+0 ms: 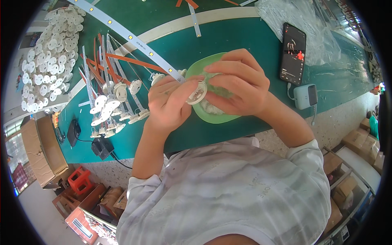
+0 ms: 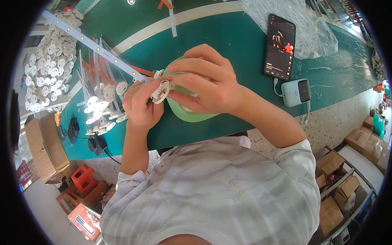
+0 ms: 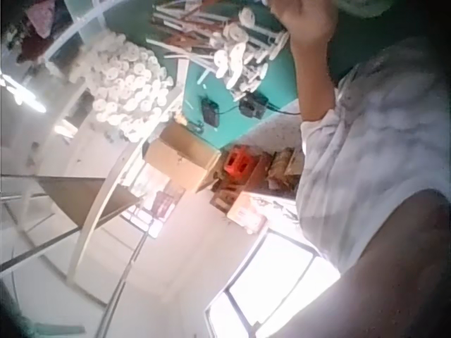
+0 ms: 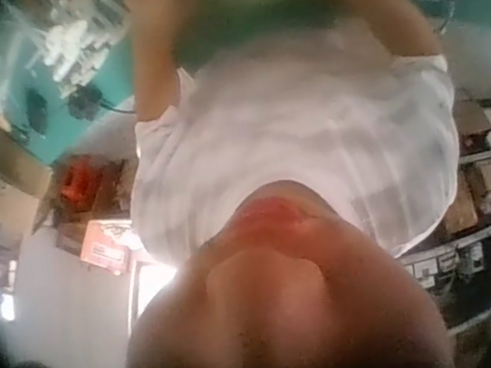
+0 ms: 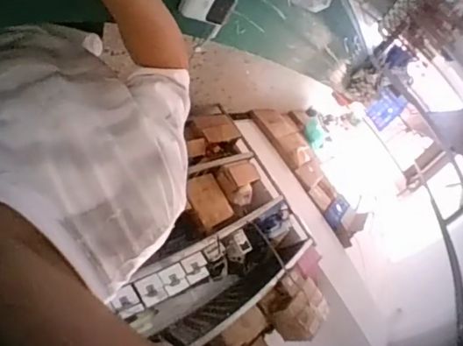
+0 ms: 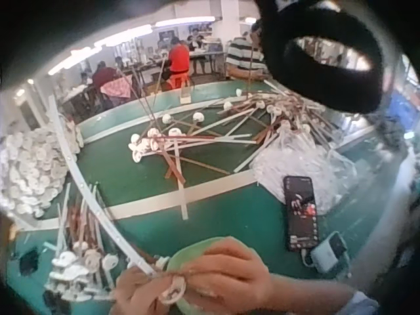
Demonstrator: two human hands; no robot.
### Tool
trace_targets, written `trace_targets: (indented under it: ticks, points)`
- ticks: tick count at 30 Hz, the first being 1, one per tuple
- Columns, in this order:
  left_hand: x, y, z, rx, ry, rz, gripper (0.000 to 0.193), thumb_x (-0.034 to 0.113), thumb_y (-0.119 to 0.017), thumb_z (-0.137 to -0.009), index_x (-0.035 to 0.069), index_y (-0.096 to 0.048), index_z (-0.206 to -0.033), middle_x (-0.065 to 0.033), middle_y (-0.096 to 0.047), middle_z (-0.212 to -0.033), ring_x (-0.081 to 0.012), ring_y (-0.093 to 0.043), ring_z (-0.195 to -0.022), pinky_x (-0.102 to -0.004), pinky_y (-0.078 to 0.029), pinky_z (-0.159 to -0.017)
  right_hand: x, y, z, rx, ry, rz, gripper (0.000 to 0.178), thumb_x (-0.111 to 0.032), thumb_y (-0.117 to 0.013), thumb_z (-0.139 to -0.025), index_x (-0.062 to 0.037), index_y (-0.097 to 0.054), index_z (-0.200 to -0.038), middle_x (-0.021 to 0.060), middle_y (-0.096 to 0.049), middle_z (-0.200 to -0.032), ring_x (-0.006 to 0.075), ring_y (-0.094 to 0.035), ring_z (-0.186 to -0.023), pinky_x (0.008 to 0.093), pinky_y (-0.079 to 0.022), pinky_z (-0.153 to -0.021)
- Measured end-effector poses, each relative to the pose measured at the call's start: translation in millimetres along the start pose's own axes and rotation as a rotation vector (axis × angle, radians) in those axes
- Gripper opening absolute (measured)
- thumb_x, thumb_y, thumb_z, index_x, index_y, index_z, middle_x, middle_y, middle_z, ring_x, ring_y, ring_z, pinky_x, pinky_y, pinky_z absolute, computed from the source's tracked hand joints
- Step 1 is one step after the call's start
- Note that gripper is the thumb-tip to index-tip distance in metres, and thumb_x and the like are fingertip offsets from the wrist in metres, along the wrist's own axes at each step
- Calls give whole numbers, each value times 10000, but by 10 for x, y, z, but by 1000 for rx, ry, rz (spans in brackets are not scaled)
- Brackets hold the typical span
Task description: The person assembles light fixtures by hand, taking circular pieces, applying a substance from a bowl to them, attaching the pieces onto the ends of LED strips, and placing the assembled strips onto the workbench.
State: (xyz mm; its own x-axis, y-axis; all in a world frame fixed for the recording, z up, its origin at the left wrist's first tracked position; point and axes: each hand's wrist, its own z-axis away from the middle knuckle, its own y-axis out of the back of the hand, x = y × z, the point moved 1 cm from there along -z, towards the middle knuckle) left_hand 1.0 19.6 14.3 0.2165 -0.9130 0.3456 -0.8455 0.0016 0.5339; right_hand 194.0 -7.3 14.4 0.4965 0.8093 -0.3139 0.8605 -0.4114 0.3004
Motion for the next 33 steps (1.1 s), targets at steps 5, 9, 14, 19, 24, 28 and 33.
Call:
trace_targets:
  ticks: [5,9,14,19,24,28,33]
  points:
    - [12,-13,1,30,-19,-5,410,-113,-649,-790,48,-529,-1148,-75,-690,-718,-235,-663,-581,-360,-551,-588,-8,-17,-2,-15,10,2,357,-95,-891,-598,-93,-720,-912,35,-700,-1016,240,-629,-801,300,-541,-633]
    - [4,28,55,-34,-28,-29,446,-103,-705,-786,52,-481,-1139,-114,-685,-778,-277,-688,-655,-352,-560,-613,-5,-33,31,-32,6,-1,364,-66,-875,-601,-99,-736,-936,28,-696,-1017,238,-626,-798,297,-538,-624]
    - [-11,43,139,-101,-34,-26,453,-85,-737,-821,40,-440,-1139,-209,-712,-923,-290,-725,-788,-324,-574,-687,-10,-22,13,-57,-4,-25,366,-36,-854,-610,-96,-744,-954,35,-703,-1009,239,-637,-801,308,-543,-634]
    - [17,45,313,-13,352,323,422,-15,-785,-833,14,-497,-1140,-120,-710,-896,-222,-733,-788,-307,-562,-688,8,85,-20,-216,-236,-427,322,20,-811,-713,-1,-749,-1029,116,-706,-924,257,-661,-779,330,-535,-668]
    - [70,125,249,-116,373,714,521,-122,-701,-874,-12,-380,-1270,-182,-704,-995,-224,-724,-923,-303,-556,-786,11,97,-32,-313,-516,-804,234,-69,-875,-753,-33,-785,-966,87,-738,-938,190,-660,-771,299,-498,-622]
    - [64,175,266,-305,379,751,607,-97,-658,-913,94,-317,-1377,-321,-645,-1097,-336,-732,-829,-404,-615,-717,29,138,-37,-398,-635,-946,196,-48,-871,-751,-19,-789,-926,90,-747,-909,191,-662,-777,297,-499,-635]
    - [51,180,200,-414,374,669,515,-103,-670,-895,98,-457,-1318,-288,-703,-1011,-331,-750,-797,-401,-622,-681,47,111,21,-441,-704,-1211,122,-9,-822,-801,0,-779,-915,91,-751,-890,200,-674,-780,304,-511,-681]
